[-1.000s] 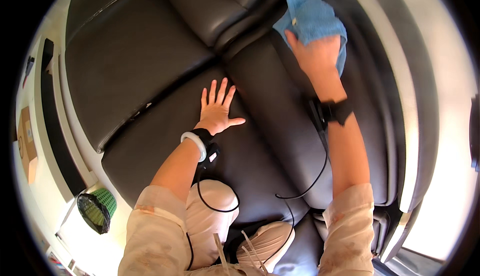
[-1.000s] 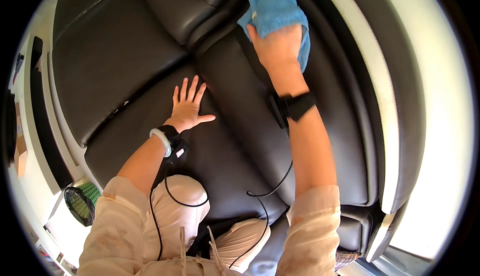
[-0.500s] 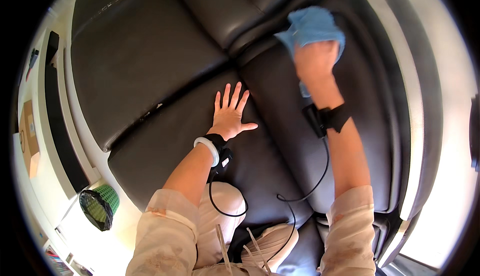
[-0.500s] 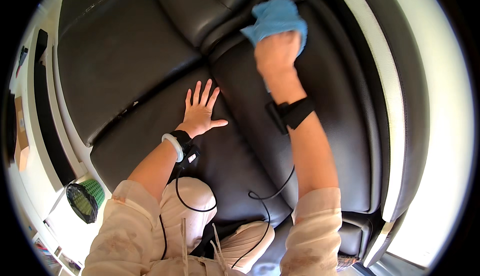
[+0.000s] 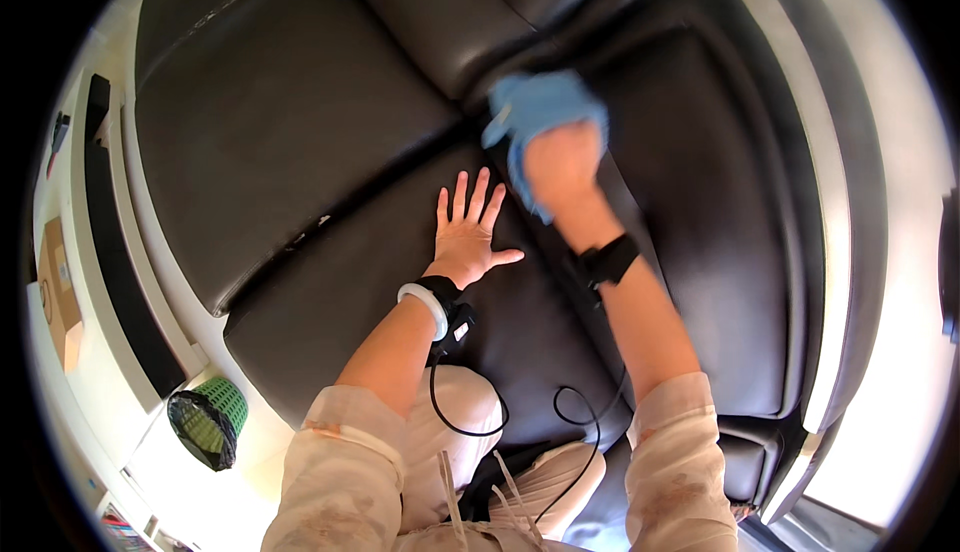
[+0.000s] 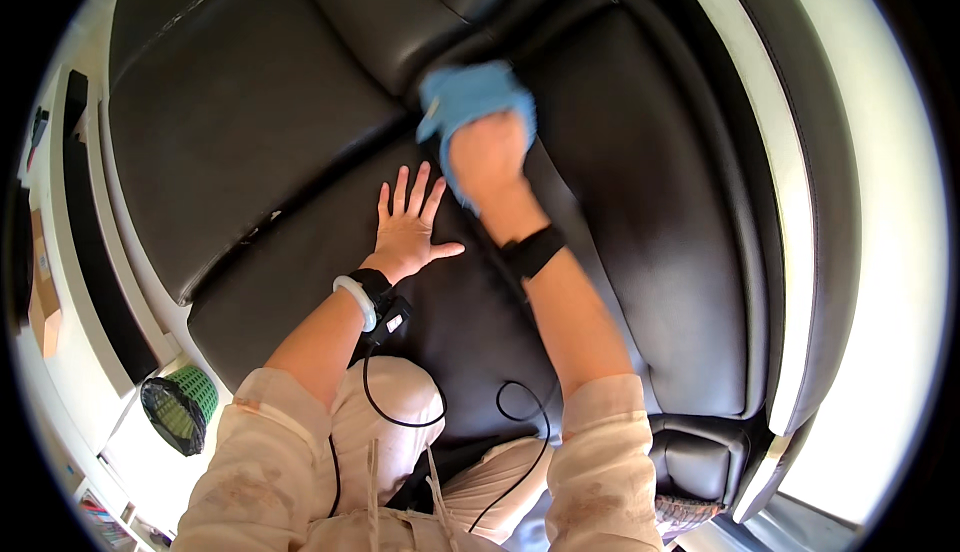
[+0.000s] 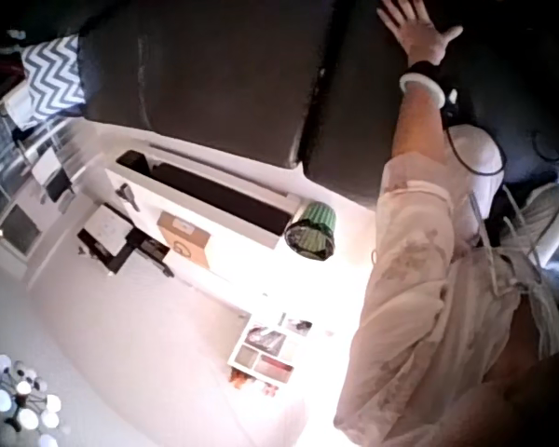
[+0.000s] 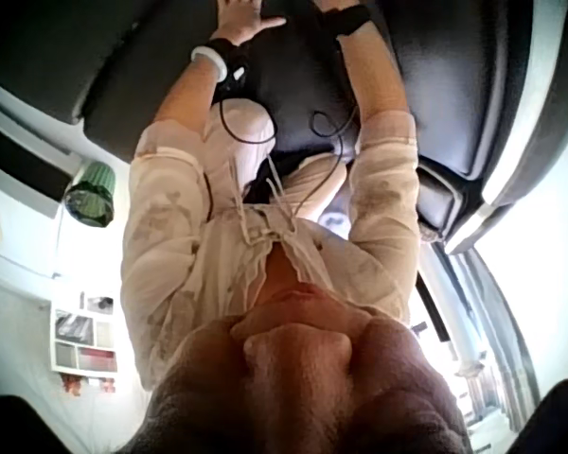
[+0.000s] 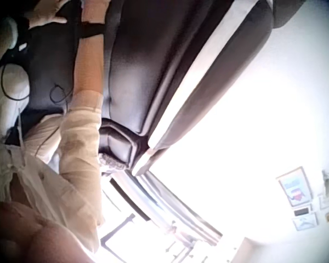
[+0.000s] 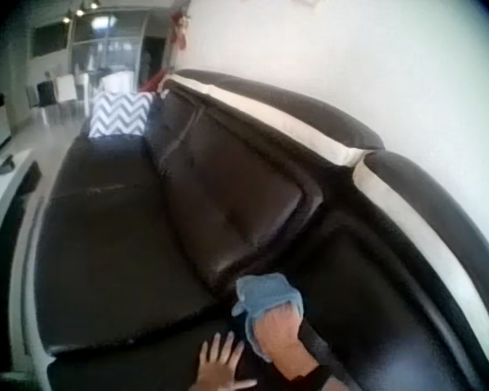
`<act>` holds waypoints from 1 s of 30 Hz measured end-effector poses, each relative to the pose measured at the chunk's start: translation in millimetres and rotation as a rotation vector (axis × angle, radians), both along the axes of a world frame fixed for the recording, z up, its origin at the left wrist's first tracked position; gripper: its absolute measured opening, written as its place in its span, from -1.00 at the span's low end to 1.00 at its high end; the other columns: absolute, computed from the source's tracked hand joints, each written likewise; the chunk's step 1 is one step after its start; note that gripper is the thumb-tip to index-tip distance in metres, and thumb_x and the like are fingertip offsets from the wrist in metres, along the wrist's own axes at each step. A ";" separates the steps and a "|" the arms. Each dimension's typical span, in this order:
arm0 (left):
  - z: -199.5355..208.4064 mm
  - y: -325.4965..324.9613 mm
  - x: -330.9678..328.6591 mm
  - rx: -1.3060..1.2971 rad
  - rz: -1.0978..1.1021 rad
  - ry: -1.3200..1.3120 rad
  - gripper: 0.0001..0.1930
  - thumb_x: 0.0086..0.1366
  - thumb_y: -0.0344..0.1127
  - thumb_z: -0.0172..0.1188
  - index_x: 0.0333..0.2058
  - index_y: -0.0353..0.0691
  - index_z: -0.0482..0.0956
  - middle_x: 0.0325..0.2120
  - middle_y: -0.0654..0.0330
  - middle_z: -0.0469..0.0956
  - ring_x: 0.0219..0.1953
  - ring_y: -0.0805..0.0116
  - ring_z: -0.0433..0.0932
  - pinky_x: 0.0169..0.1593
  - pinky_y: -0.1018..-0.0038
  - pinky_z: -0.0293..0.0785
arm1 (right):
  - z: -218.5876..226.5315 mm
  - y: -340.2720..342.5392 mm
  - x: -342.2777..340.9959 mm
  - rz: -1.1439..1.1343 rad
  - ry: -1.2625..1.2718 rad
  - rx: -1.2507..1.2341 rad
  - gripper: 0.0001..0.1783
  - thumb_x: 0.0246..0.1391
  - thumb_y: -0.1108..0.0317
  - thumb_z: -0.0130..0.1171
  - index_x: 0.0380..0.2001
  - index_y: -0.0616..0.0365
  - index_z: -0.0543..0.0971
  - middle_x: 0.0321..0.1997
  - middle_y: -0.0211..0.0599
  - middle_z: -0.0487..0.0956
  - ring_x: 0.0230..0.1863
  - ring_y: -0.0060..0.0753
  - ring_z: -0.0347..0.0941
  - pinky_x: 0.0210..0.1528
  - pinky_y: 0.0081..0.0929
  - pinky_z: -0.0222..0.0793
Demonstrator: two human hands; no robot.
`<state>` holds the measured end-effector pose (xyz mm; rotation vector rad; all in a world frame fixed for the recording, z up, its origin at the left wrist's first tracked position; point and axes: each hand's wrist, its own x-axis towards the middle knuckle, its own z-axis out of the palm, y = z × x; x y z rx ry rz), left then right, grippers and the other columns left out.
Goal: The person wipes the surface of a dark leather sofa using a blue cloth. They systematically clean the backrest, seat cushions, and armrests, moving from one section to another to cover the entire visible area of the furniture.
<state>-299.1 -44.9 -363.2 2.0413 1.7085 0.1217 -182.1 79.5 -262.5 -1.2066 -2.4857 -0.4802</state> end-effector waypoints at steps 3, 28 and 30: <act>-2.3 0.1 2.5 0.029 0.002 -0.029 0.19 0.08 0.49 0.21 0.50 -0.03 -0.12 0.53 0.11 -0.39 0.53 -0.10 -0.46 0.47 -0.15 -0.43 | 44.6 40.9 11.4 -0.249 -0.190 0.041 -0.78 -0.02 0.34 0.18 -0.31 0.06 0.73 -0.33 -0.27 0.68 -0.23 -0.21 0.60 -0.16 -0.25 0.43; 3.9 7.4 22.0 -0.005 -0.068 0.111 0.20 0.13 0.54 0.11 0.50 -0.03 -0.26 0.53 0.08 -0.44 0.53 -0.14 -0.47 0.45 -0.20 -0.39 | 37.3 -108.3 156.1 -0.532 -0.208 -0.287 -0.68 0.22 0.23 0.09 0.01 -0.03 0.60 0.17 -0.45 0.58 0.18 -0.30 0.48 0.21 -0.33 0.37; -0.5 9.7 10.8 -0.011 -0.074 0.132 0.21 0.13 0.54 0.10 0.50 -0.02 -0.28 0.53 0.08 -0.46 0.53 -0.15 -0.48 0.45 -0.20 -0.41 | 73.3 -64.7 87.3 -0.550 -0.580 -0.523 -0.65 0.20 0.23 0.10 0.02 -0.01 0.65 0.23 -0.45 0.56 0.25 -0.32 0.46 0.28 -0.34 0.29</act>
